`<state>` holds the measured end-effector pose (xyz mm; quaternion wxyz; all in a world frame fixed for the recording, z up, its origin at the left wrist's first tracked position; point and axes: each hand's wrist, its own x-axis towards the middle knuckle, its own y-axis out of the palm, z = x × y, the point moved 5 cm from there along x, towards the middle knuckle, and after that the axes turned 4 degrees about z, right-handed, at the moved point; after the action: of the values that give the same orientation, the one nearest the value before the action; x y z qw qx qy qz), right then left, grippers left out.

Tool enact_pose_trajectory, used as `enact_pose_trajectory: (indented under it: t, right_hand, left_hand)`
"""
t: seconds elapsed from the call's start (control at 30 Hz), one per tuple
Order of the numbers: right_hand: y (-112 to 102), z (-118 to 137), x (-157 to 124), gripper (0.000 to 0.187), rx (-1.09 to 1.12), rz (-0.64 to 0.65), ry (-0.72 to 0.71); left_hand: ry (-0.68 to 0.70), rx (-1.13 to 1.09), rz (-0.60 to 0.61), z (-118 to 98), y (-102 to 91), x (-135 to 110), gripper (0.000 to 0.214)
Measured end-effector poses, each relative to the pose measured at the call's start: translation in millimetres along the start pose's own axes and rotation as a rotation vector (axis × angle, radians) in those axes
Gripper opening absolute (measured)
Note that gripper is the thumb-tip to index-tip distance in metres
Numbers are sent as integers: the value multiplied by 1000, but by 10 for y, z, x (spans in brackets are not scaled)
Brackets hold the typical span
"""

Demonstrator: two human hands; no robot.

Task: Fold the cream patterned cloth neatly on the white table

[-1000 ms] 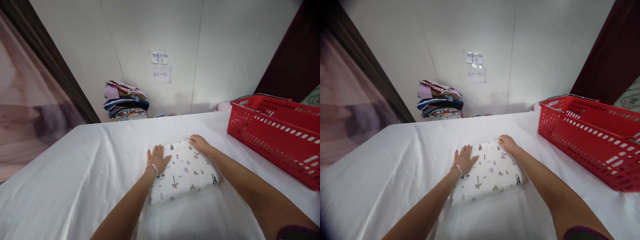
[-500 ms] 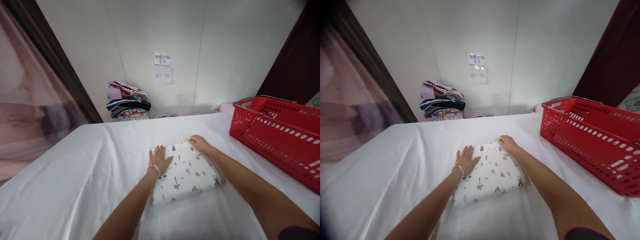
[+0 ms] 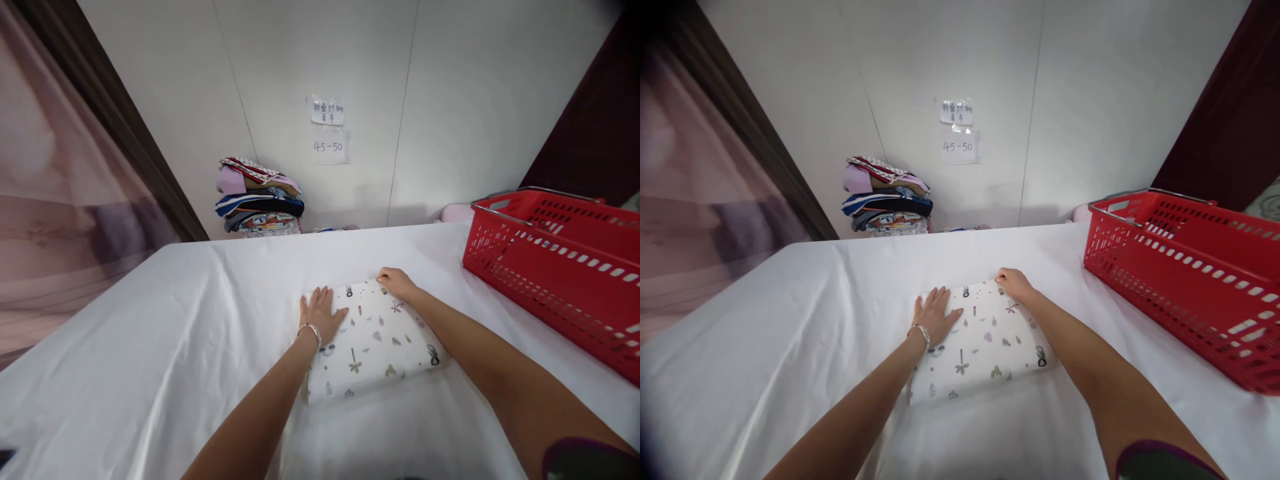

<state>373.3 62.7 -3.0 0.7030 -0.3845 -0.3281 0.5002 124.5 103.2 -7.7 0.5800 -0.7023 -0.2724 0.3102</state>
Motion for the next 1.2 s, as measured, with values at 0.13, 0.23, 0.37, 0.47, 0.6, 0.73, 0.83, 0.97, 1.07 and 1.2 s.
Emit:
enact_pose_trajectory:
  t: [0.13, 0.23, 0.37, 0.47, 0.6, 0.73, 0.83, 0.97, 1.07, 1.2]
  right_hand:
    - [-19, 50, -6, 17, -11, 27, -36]
    - [-38, 149, -29, 17, -10, 68, -119]
    - [-15, 221, -38, 18, 0, 100, -161]
    - [35, 201, -16, 17, 16, 108, -124]
    - [89, 153, 24, 19, 39, 92, -63]
    - [117, 119, 61, 19, 41, 73, -14]
    - [117, 121, 62, 19, 39, 80, -9]
    - [82, 188, 4, 23, 42, 108, -50]
    - [61, 293, -44, 25, 45, 131, -105]
    - [107, 430, -40, 30, 44, 170, -148]
  left_hand:
    - [-1, -8, -6, 1, 5, 6, 75]
    - [-3, -13, -1, 0, 7, 8, 75]
    - [-7, -18, 7, -7, -3, 3, 75]
    - [-10, -17, 9, -11, -10, -1, 76]
    - [-15, -15, 15, -10, 3, -3, 75]
    - [-16, -4, 9, -5, 14, -3, 74]
    - [-10, -6, 8, -2, 15, -2, 75]
    - [-8, -10, 0, -5, 8, 2, 75]
    - [-13, -12, 6, -12, 4, 1, 74]
    - [-14, -13, 17, -18, -2, -4, 74]
